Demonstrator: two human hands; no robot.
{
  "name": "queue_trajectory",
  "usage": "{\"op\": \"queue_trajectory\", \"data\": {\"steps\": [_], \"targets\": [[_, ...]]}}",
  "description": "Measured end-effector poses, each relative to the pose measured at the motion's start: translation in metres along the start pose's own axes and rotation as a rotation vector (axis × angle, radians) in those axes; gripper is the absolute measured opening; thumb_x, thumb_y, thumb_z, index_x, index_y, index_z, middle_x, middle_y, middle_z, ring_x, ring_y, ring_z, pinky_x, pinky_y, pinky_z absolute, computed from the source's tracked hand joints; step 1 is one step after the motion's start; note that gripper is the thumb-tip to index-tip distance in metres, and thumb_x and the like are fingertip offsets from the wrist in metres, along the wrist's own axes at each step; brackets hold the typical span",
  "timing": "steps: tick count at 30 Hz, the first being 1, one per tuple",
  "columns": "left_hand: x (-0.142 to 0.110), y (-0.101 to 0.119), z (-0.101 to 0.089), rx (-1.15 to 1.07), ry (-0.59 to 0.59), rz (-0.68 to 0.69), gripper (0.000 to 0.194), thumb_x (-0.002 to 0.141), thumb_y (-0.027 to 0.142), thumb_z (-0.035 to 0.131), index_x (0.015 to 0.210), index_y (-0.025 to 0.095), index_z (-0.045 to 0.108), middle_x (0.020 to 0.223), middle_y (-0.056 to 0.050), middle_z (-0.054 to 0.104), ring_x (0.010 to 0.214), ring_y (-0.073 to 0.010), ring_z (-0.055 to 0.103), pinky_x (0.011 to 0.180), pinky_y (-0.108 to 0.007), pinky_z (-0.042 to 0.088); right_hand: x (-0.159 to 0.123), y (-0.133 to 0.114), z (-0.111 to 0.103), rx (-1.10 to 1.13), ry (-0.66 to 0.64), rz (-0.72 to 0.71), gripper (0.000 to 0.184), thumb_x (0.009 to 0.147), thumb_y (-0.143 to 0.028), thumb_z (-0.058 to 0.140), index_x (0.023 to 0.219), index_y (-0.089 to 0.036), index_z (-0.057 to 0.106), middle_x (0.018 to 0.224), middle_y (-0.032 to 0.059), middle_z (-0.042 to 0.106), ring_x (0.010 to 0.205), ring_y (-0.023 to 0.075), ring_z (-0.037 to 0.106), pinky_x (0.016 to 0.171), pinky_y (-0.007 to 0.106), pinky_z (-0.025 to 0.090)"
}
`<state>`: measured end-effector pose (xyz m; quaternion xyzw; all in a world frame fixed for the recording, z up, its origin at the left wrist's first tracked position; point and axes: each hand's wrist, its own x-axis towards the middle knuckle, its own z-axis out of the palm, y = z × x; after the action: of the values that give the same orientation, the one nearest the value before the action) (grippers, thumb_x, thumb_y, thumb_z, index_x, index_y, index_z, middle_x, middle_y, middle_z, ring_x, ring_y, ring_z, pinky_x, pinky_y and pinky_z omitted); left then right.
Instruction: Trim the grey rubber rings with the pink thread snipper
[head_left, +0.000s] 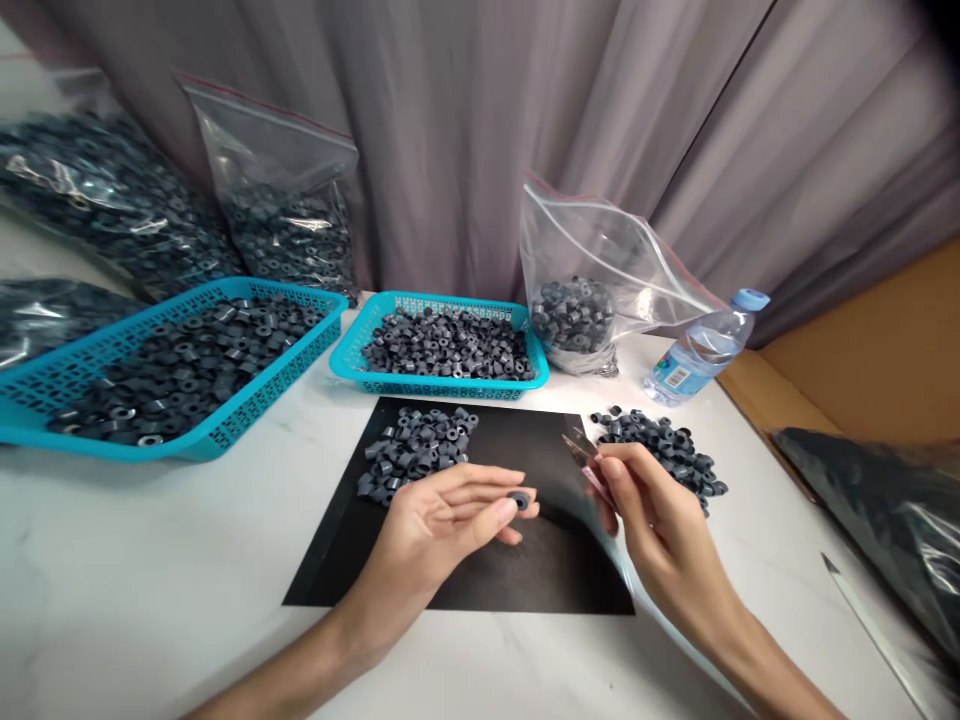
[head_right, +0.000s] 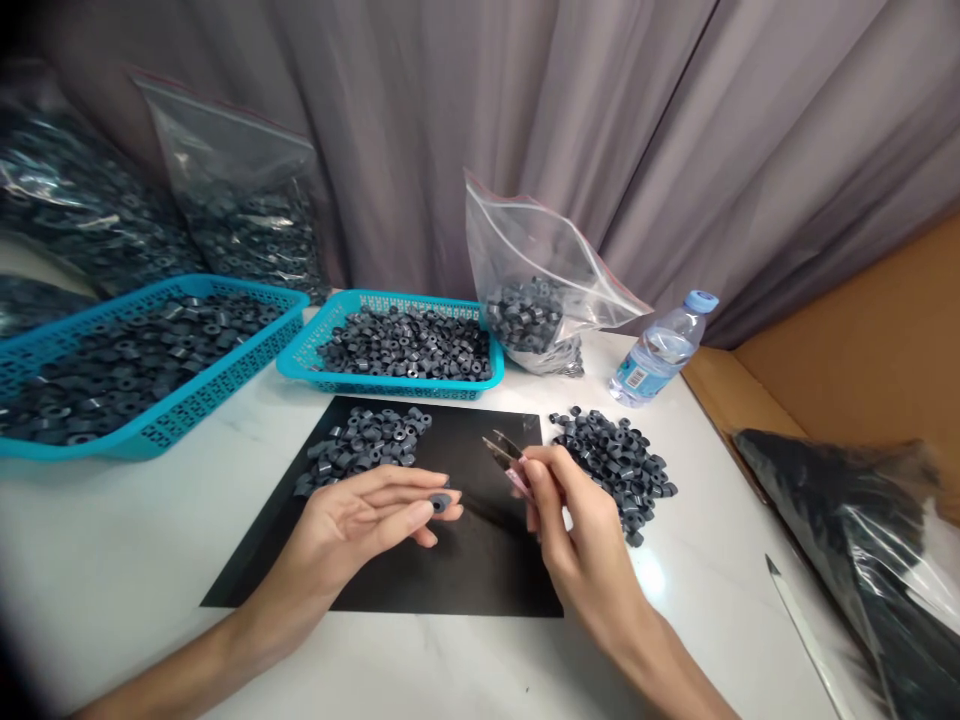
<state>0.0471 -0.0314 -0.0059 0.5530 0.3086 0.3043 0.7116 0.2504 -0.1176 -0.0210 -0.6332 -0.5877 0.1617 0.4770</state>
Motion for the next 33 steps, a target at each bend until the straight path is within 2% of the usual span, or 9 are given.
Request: {"op": "queue_trajectory", "data": {"steps": [4,6,9,12,19,25,30,33], "targets": [[0.001,0.003,-0.002,0.051,0.032,0.011,0.021,0.084,0.031,0.074,0.101,0.018,0.076,0.098,-0.007,0.081,0.084,-0.0179,0.076,0.078,-0.023,0.061,-0.005,-0.008,-0.003,-0.057,-0.107,-0.120,0.015,0.103,-0.028,0.049,0.112,-0.023,0.059,0.083,0.0009,0.059,0.068,0.0125,0.056,0.059,0.023,0.046],[0.001,0.004,-0.004,0.086,0.033,0.014,0.020,0.084,0.031,0.074,0.100,0.019,0.077,0.096,-0.006,0.081,0.076,-0.0152,0.075,0.077,-0.022,0.061,-0.006,-0.004,-0.002,-0.146,-0.141,-0.239,0.024,0.101,-0.026,0.052,0.124,-0.022,0.058,0.084,0.0021,0.058,0.067,0.0129,0.056,0.058,0.023,0.047],[0.002,0.004,-0.007,0.132,0.038,0.032,0.019,0.086,0.031,0.072,0.101,0.020,0.078,0.093,-0.004,0.081,0.074,-0.0135,0.074,0.077,-0.021,0.060,-0.006,0.006,0.001,-0.296,-0.110,-0.420,0.037,0.102,-0.021,0.048,0.139,-0.018,0.050,0.086,0.0049,0.058,0.067,0.0142,0.057,0.056,0.024,0.047],[0.003,0.003,-0.008,0.164,0.047,0.040,0.019,0.087,0.031,0.071,0.101,0.021,0.078,0.092,-0.004,0.081,0.073,-0.0136,0.073,0.076,-0.022,0.060,-0.006,0.012,0.001,-0.409,-0.089,-0.510,0.041,0.103,-0.018,0.047,0.143,-0.017,0.046,0.083,0.0054,0.059,0.064,0.0143,0.057,0.054,0.025,0.047],[0.001,0.001,-0.001,0.208,0.104,0.017,0.019,0.084,0.033,0.074,0.098,0.022,0.080,0.095,-0.003,0.080,0.069,-0.0132,0.071,0.073,-0.022,0.060,-0.007,0.010,-0.002,-0.433,-0.112,-0.590,0.047,0.099,-0.010,0.052,0.146,-0.014,0.043,0.082,0.0056,0.061,0.066,0.0151,0.055,0.057,0.027,0.044],[-0.003,0.003,0.001,0.172,0.103,-0.003,0.013,0.081,0.031,0.076,0.090,0.024,0.082,0.082,0.000,0.080,0.064,-0.0121,0.070,0.068,-0.020,0.059,-0.006,0.013,-0.003,-0.469,-0.097,-0.629,0.054,0.099,-0.011,0.053,0.151,-0.014,0.037,0.080,0.0052,0.060,0.065,0.0148,0.054,0.057,0.027,0.043],[-0.002,0.005,0.002,0.181,0.111,0.004,0.011,0.082,0.031,0.075,0.090,0.026,0.082,0.094,0.000,0.080,0.067,-0.0107,0.067,0.068,-0.018,0.057,-0.007,0.012,-0.003,-0.471,-0.098,-0.637,0.055,0.100,-0.012,0.053,0.152,-0.014,0.036,0.083,0.0061,0.063,0.068,0.0156,0.058,0.059,0.027,0.046],[-0.002,0.005,0.003,0.165,0.109,0.020,0.011,0.083,0.030,0.074,0.089,0.026,0.082,0.098,-0.001,0.079,0.074,-0.0129,0.068,0.067,-0.018,0.056,-0.007,0.010,-0.002,-0.468,-0.097,-0.625,0.056,0.100,-0.013,0.052,0.153,-0.016,0.035,0.083,0.0056,0.063,0.068,0.0153,0.060,0.060,0.027,0.047]]}}
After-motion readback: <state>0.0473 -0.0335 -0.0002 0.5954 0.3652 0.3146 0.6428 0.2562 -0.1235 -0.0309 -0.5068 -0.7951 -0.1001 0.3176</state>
